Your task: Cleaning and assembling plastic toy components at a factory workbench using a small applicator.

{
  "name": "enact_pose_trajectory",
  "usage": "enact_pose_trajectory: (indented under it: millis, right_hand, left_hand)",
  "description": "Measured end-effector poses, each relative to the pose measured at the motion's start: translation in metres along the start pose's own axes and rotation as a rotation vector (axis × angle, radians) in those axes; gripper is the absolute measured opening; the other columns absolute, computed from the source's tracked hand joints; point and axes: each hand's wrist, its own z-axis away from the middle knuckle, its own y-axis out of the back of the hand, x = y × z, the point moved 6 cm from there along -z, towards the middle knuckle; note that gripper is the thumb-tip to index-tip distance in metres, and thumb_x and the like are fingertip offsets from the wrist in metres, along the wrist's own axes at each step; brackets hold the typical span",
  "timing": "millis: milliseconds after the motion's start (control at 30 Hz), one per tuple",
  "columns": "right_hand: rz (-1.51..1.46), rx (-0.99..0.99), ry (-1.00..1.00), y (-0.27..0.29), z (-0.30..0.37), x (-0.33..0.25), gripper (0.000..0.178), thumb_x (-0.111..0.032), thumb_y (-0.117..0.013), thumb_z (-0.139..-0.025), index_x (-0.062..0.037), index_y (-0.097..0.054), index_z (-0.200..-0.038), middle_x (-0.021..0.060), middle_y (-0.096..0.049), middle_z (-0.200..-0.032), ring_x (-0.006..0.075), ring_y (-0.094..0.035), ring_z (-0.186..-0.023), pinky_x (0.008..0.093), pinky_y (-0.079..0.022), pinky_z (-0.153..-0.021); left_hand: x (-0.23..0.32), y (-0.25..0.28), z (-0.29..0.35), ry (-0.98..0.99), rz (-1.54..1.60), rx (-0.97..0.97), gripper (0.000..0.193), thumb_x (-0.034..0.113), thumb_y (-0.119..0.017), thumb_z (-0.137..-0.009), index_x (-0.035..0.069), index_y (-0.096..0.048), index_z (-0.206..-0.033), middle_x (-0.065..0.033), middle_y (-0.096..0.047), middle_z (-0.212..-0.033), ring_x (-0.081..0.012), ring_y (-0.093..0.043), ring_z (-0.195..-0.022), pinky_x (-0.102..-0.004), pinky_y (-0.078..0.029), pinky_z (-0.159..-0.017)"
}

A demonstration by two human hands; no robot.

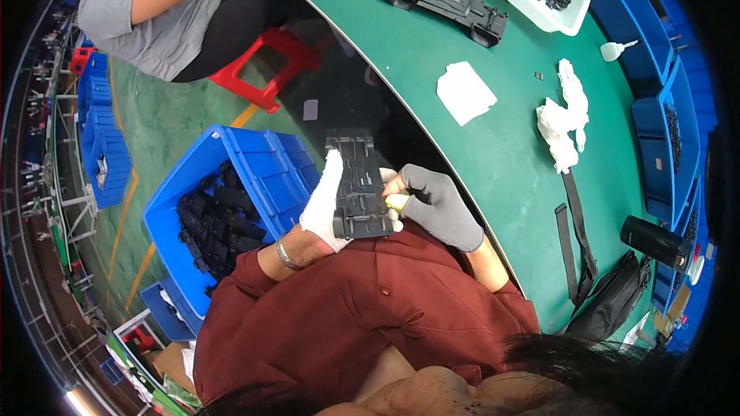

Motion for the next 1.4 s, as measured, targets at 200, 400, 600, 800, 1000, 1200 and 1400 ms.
enact_pose_trajectory:
  millis: [200, 400, 600, 800, 1000, 1200, 1400]
  right_hand:
    - [-0.005, -0.06, 0.056, -0.008, 0.007, -0.009, 0.005, -0.004, -0.064, -0.097, 0.0005, -0.063, -0.095, 0.0034, -0.065, -0.086, 0.008, -0.061, -0.079, 0.0259, -0.049, -0.07]
    - [0.223, 0.073, 0.198, -0.011, 0.018, 0.0, 0.008, -0.007, -0.067, -0.093, 0.0005, -0.063, -0.092, 0.0121, -0.06, -0.086, 0.0236, -0.064, -0.078, 0.0335, -0.051, -0.071]
    - [0.374, 0.124, 0.272, -0.015, 0.022, -0.005, 0.01, -0.006, -0.071, -0.089, 0.0021, -0.065, -0.088, 0.0119, -0.063, -0.084, 0.0204, -0.064, -0.073, 0.0313, -0.05, -0.066]
    - [0.369, 0.083, 0.246, -0.018, 0.019, -0.01, 0.01, -0.007, -0.071, -0.089, 0.0019, -0.065, -0.088, 0.0111, -0.063, -0.083, 0.0193, -0.063, -0.072, 0.0305, -0.049, -0.065]
    - [0.345, 0.138, 0.277, -0.023, 0.026, -0.006, 0.011, -0.009, -0.07, -0.09, 0.0006, -0.065, -0.088, 0.0104, -0.062, -0.082, 0.0187, -0.063, -0.073, 0.0304, -0.049, -0.065]
    - [0.303, 0.066, 0.379, -0.03, 0.02, -0.021, 0.014, -0.012, -0.067, -0.091, 0.0003, -0.062, -0.095, 0.0176, -0.06, -0.089, 0.0364, -0.063, -0.082, 0.0415, -0.051, -0.071]
    - [0.356, 0.106, 0.414, -0.026, 0.031, -0.027, 0.015, -0.015, -0.069, -0.095, -0.0001, -0.067, -0.097, 0.0113, -0.062, -0.09, 0.0213, -0.065, -0.078, 0.0324, -0.051, -0.069]
  left_hand:
    - [-0.011, 0.006, 0.002, -0.039, -0.01, -0.123, 0.093, 0.079, -0.028, -0.097, -0.005, -0.054, -0.13, -0.0133, -0.062, -0.11, -0.0265, -0.064, -0.094, -0.0463, -0.055, -0.082]
    - [-0.025, 0.03, -0.003, -0.049, 0.085, -0.171, 0.091, 0.076, -0.029, -0.098, -0.004, -0.05, -0.137, -0.0194, -0.063, -0.122, -0.0348, -0.065, -0.107, -0.0565, -0.056, -0.089]
    - [-0.025, 0.045, -0.004, -0.111, -0.01, -0.137, 0.088, 0.074, -0.031, -0.099, -0.003, -0.049, -0.139, -0.0191, -0.064, -0.121, -0.0355, -0.067, -0.109, -0.0587, -0.057, -0.091]
    - [-0.025, 0.043, -0.003, -0.11, 0.035, -0.21, 0.087, 0.073, -0.032, -0.1, -0.003, -0.049, -0.14, -0.0177, -0.065, -0.119, -0.0341, -0.068, -0.109, -0.0579, -0.057, -0.092]
    - [-0.028, 0.047, -0.002, -0.058, 0.081, -0.243, 0.087, 0.073, -0.032, -0.1, -0.003, -0.049, -0.141, -0.0193, -0.066, -0.12, -0.0341, -0.068, -0.108, -0.0577, -0.058, -0.092]
    - [-0.015, 0.048, 0.01, -0.243, -0.009, -0.205, 0.086, 0.071, -0.034, -0.101, -0.004, -0.05, -0.14, -0.0192, -0.066, -0.119, -0.036, -0.067, -0.111, -0.0562, -0.056, -0.097]
    - [-0.01, 0.033, 0.011, -0.251, -0.139, -0.148, 0.084, 0.072, -0.035, -0.1, -0.002, -0.056, -0.134, -0.0137, -0.069, -0.108, -0.0304, -0.069, -0.102, -0.0476, -0.059, -0.09]
